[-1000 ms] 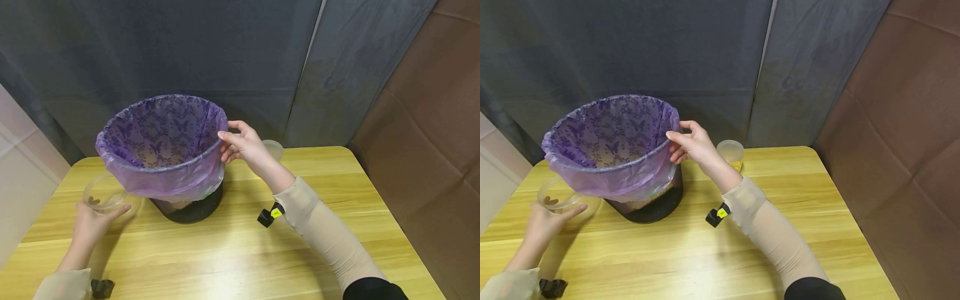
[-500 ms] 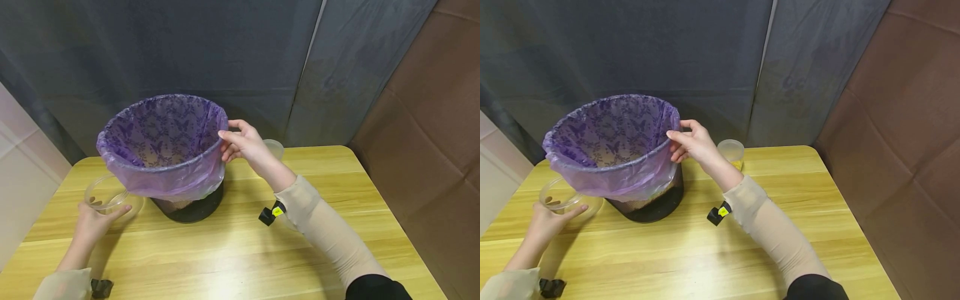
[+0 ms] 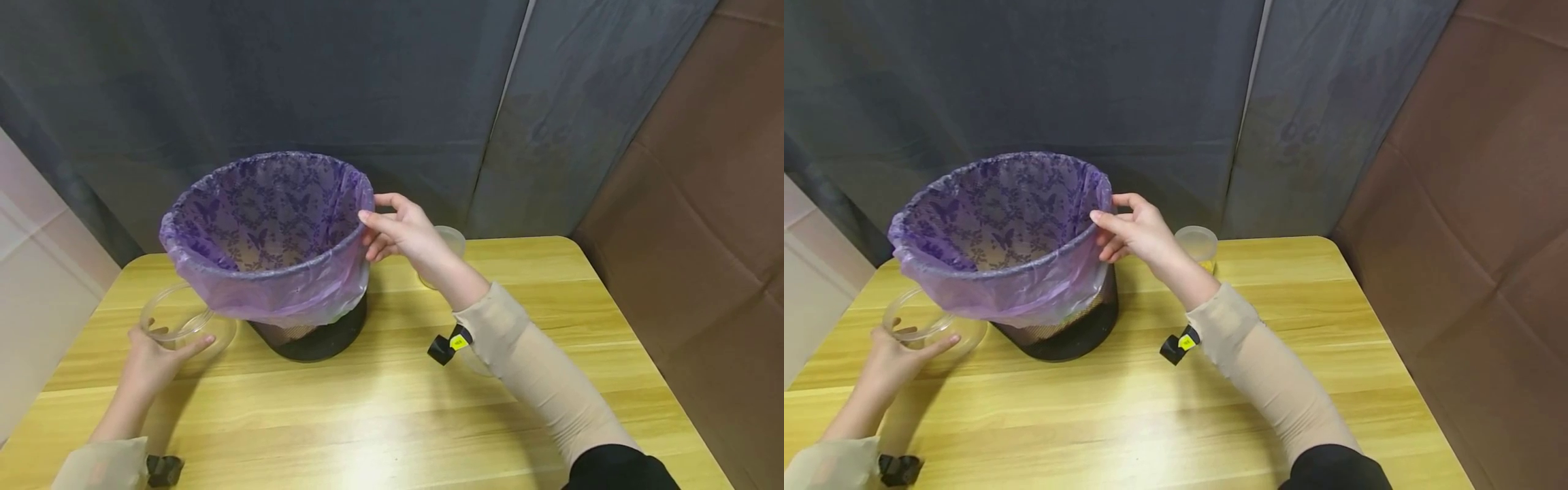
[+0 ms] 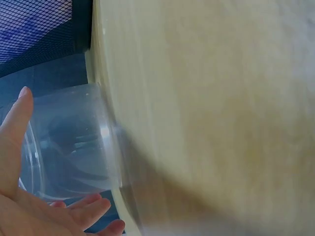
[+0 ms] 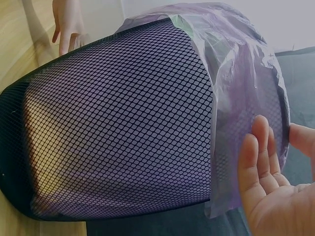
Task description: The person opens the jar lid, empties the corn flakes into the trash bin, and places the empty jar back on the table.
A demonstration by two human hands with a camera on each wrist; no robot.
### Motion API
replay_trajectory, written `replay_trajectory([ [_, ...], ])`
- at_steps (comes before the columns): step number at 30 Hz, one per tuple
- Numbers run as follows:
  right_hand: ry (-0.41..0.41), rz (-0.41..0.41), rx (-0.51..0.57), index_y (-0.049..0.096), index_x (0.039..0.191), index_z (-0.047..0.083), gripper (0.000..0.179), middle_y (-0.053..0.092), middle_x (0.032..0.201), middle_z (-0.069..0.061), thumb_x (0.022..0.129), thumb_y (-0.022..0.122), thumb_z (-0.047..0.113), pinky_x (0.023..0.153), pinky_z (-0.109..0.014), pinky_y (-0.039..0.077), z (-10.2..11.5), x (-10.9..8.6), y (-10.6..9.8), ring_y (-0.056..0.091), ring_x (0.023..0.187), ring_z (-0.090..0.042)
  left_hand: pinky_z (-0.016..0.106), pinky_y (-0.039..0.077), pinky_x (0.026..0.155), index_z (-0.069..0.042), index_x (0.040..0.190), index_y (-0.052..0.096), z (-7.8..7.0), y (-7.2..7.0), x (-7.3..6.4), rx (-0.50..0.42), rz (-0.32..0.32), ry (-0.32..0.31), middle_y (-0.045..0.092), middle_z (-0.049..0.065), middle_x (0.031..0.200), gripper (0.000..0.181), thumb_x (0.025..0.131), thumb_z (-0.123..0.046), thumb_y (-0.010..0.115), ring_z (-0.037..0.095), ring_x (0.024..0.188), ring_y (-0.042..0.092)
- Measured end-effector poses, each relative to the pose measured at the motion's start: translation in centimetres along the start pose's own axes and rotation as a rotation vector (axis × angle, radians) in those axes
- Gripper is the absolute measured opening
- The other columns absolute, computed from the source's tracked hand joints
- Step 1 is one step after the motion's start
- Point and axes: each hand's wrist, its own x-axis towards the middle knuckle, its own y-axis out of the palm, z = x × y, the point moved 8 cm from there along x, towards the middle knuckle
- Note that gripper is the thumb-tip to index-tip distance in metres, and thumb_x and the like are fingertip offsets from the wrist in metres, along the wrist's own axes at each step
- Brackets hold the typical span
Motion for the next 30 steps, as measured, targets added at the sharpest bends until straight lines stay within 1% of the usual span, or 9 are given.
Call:
replay_trajectory([
  [4,0.005,-0.01,-0.039,0.04,0.134,0.003,0.045,0.061,0.072,-0.012,0.095,0.06,0.013,0.056,-0.031,0.054,0.1,-0.1,-0.2,0.06,0.052,-0.019,0.071,0.026,0.095,0.013,0.141,-0.011,-0.3,-0.3,-0.1,-0.008,-0.009,-0.013,0.014,0.05,0.136,0.112,0.086,-0.039,0.071,0.066,0.117,0.026],
  [8,0.001,-0.02,-0.076,0.04,0.134,0.003,0.045,0.061,0.073,-0.012,0.095,0.06,0.015,0.057,-0.032,0.054,0.1,-0.1,-0.4,0.06,0.053,-0.019,0.07,0.023,0.098,0.012,0.141,-0.014,-1.0,-0.7,-0.2,-0.034,-0.018,0.027,0.006,0.051,0.138,0.112,0.086,-0.034,0.072,0.067,0.121,0.019],
  [11,-0.006,-0.021,-0.087,0.04,0.134,0.003,0.045,0.061,0.074,-0.013,0.095,0.06,0.015,0.056,-0.032,0.054,0.2,-0.2,-0.6,0.061,0.054,-0.02,0.071,0.02,0.098,0.009,0.143,-0.019,-1.6,-1.1,-0.3,-0.036,-0.024,0.052,0.001,0.051,0.139,0.114,0.087,-0.032,0.072,0.067,0.124,0.013],
  [14,-0.012,-0.023,-0.092,0.04,0.135,0.003,0.046,0.061,0.075,-0.014,0.095,0.06,0.015,0.057,-0.032,0.054,0.2,-0.3,-0.9,0.061,0.054,-0.021,0.072,0.019,0.097,0.005,0.145,-0.019,-2.0,-1.5,-0.5,-0.022,-0.045,0.053,-0.001,0.049,0.141,0.115,0.086,-0.034,0.072,0.067,0.124,0.013],
  [17,-0.017,-0.029,-0.11,0.039,0.137,0.002,0.049,0.062,0.076,-0.014,0.095,0.06,0.016,0.057,-0.033,0.055,0.3,-0.3,-1.5,0.062,0.055,-0.021,0.073,0.018,0.097,0.001,0.146,-0.018,-2.5,-2.0,-0.7,-0.004,-0.068,0.058,0.0,0.047,0.142,0.116,0.085,-0.036,0.072,0.066,0.125,0.014],
  [22,-0.018,-0.046,-0.167,0.039,0.136,0.002,0.048,0.063,0.078,-0.015,0.095,0.061,0.017,0.059,-0.034,0.055,0.5,-0.5,-2.4,0.062,0.056,-0.022,0.073,0.013,0.098,0.0,0.148,-0.017,-3.8,-2.6,-1.2,0.026,-0.086,0.095,-0.004,0.045,0.145,0.114,0.086,-0.037,0.071,0.064,0.128,0.007],
  [26,-0.025,-0.056,-0.215,0.041,0.135,0.003,0.047,0.063,0.081,-0.018,0.095,0.061,0.017,0.059,-0.034,0.056,0.7,-0.7,-3.2,0.063,0.058,-0.023,0.072,0.012,0.099,0.002,0.148,-0.013,-5.2,-3.0,-1.8,0.052,-0.107,0.129,-0.004,0.043,0.146,0.113,0.085,-0.036,0.073,0.062,0.13,0.006],
  [30,-0.045,-0.071,-0.28,0.045,0.132,0.002,0.043,0.064,0.084,-0.022,0.095,0.061,0.017,0.06,-0.035,0.056,0.9,-0.9,-4.0,0.064,0.06,-0.024,0.072,0.009,0.1,0.003,0.149,-0.011,-6.3,-3.4,-2.5,0.066,-0.111,0.155,-0.004,0.041,0.147,0.113,0.084,-0.035,0.073,0.062,0.13,0.005],
])
